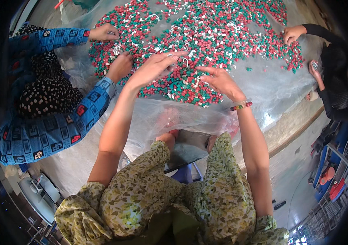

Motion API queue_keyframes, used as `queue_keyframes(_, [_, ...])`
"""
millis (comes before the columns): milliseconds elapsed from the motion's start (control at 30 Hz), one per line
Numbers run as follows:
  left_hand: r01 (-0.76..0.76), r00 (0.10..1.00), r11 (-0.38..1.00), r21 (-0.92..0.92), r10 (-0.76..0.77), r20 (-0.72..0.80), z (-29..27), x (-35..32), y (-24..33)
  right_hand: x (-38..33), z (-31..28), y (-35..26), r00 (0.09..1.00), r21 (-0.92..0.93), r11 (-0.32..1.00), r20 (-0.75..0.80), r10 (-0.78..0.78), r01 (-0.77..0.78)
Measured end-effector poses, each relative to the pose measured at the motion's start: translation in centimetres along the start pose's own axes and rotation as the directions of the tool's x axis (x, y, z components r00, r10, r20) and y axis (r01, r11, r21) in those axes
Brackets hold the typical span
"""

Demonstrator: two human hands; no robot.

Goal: The person sits at a table and sorts small red, green, and white plastic components by hand, picking them from a large pile and placing them into a nearby basket. Other workers are also sorting the same components at the same table.

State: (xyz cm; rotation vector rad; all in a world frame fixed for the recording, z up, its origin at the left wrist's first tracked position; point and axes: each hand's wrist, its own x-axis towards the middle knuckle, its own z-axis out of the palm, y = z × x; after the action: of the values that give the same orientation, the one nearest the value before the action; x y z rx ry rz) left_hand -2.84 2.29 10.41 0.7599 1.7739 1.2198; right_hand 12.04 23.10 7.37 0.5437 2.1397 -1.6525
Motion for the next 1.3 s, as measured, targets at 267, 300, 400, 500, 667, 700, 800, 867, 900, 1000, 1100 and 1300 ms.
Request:
queue_keyframes(267, [0.004, 0.990, 0.699, -0.715, 0.100, 0.103, -0.9, 1.0, -1.4, 0.2, 7.3, 4.1, 0.994, -0.785, 0.611, 0.052, -0.101, 0.103])
queue_keyframes(300, [0.011, 0.995, 0.728, -0.686, 0.059, 0.080, -1.0, 1.4, -1.3, -0.1, 7.6, 4.2, 0.990, -0.781, 0.611, 0.062, -0.130, 0.129])
queue_keyframes(400, [0.122, 0.993, 0.851, -0.511, -0.098, 0.073, -0.5, 4.2, -1.6, -0.2, 8.0, 5.7, 0.977, -0.760, 0.629, 0.034, -0.210, 0.162])
queue_keyframes(500, [-0.072, 0.996, 0.978, 0.196, 0.082, -0.045, 0.8, 7.5, -5.4, 0.0, 6.5, 4.9, 0.958, -0.560, 0.821, -0.163, -0.237, 0.108])
queue_keyframes(667, [-0.081, 0.997, 0.456, 0.886, 0.053, 0.064, 3.5, 8.9, -7.7, -1.3, 6.3, 4.0, 0.968, -0.747, 0.630, 0.071, -0.241, 0.212])
queue_keyframes(700, [-0.095, 0.993, 0.433, 0.896, 0.104, 0.055, 3.9, 8.8, -7.5, -1.4, 7.0, 4.4, 0.967, -0.800, 0.560, 0.089, -0.240, 0.213])
queue_keyframes(800, [-0.062, 0.991, 0.445, 0.894, 0.131, 0.004, 3.9, 7.5, -7.1, -1.2, 8.6, 6.2, 0.950, -0.882, 0.405, 0.130, -0.283, 0.242])
queue_keyframes(867, [-0.017, 0.996, 0.617, 0.787, 0.082, -0.042, 2.5, 5.8, -5.7, -0.6, 8.3, 5.7, 0.982, -0.845, 0.515, 0.056, -0.182, 0.144])
queue_keyframes(900, [0.000, 0.997, 0.697, 0.717, 0.060, -0.057, 1.9, 5.0, -5.4, -0.2, 7.8, 5.7, 0.992, -0.824, 0.561, 0.016, -0.122, 0.082])
queue_keyframes(1000, [0.003, 0.985, 0.932, 0.363, 0.059, -0.160, -0.3, 3.5, -5.4, 1.2, 5.1, 8.2, 0.932, -0.296, 0.931, -0.224, -0.286, 0.214])
queue_keyframes(1100, [0.158, 0.987, 0.828, -0.538, -0.143, 0.069, -1.0, 1.9, -4.0, -0.6, 0.8, 4.8, 0.994, 0.635, 0.766, -0.028, -0.105, 0.099])
queue_keyframes(1300, [0.199, 0.980, 0.326, -0.924, -0.095, 0.177, 2.0, 3.5, -2.7, -4.3, -1.6, 0.5, 0.997, 0.957, 0.280, 0.076, 0.031, -0.081])
